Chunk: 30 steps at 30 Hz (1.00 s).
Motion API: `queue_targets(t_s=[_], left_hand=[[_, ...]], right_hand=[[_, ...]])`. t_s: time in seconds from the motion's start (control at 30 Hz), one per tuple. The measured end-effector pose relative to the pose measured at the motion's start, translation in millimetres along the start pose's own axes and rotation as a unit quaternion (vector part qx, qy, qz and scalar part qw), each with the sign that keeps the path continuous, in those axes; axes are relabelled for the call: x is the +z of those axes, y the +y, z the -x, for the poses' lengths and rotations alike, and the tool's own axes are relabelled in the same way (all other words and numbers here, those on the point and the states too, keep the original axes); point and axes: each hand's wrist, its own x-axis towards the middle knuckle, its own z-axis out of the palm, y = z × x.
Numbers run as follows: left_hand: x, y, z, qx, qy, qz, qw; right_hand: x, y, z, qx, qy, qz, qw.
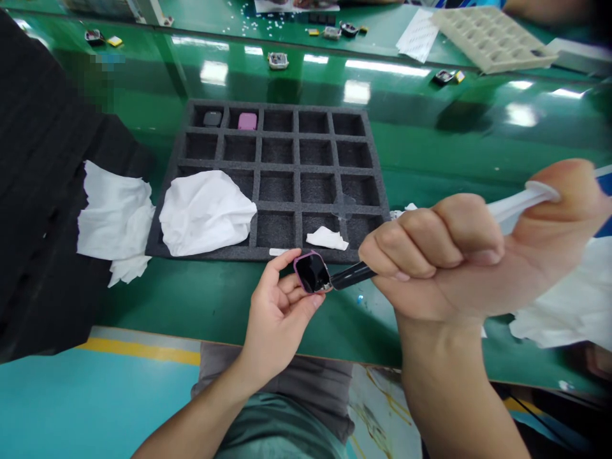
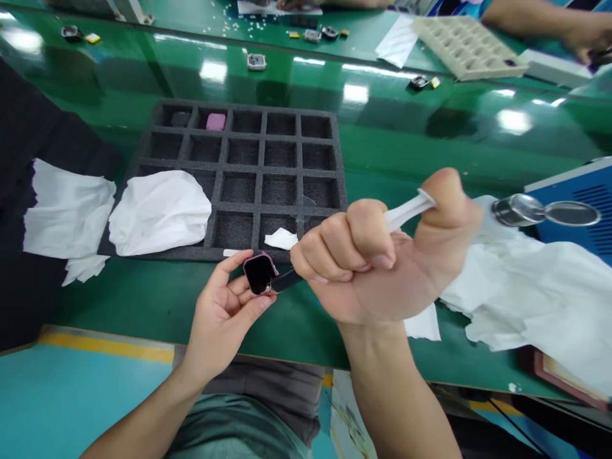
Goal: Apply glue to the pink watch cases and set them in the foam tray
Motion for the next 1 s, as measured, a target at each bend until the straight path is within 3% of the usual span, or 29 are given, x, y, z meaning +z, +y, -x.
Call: queue_targets(t_s=[0.33, 0.57, 0.77, 1.0], left_hand=[[0.3, 2, 0, -0.004, -0.007, 0.008, 1.0], [-0.3, 1, 1, -0.002, -0.016, 0.013, 1.0], [-0.6, 3, 1, -0.007, -0.011, 0.003, 1.0], [-0.5, 4, 1, -0.009, -0.008, -0.016, 1.0]], right_hand=[[-3, -7, -2, -0.003, -0.015, 0.014, 1.0], [-8, -16, 3, 0.031, -0.018, 0.013, 0.999], [6, -16, 9, 0.012, 0.113, -0.035, 0.993], [6, -18, 10, 0.013, 0.118, -0.055, 0.991]])
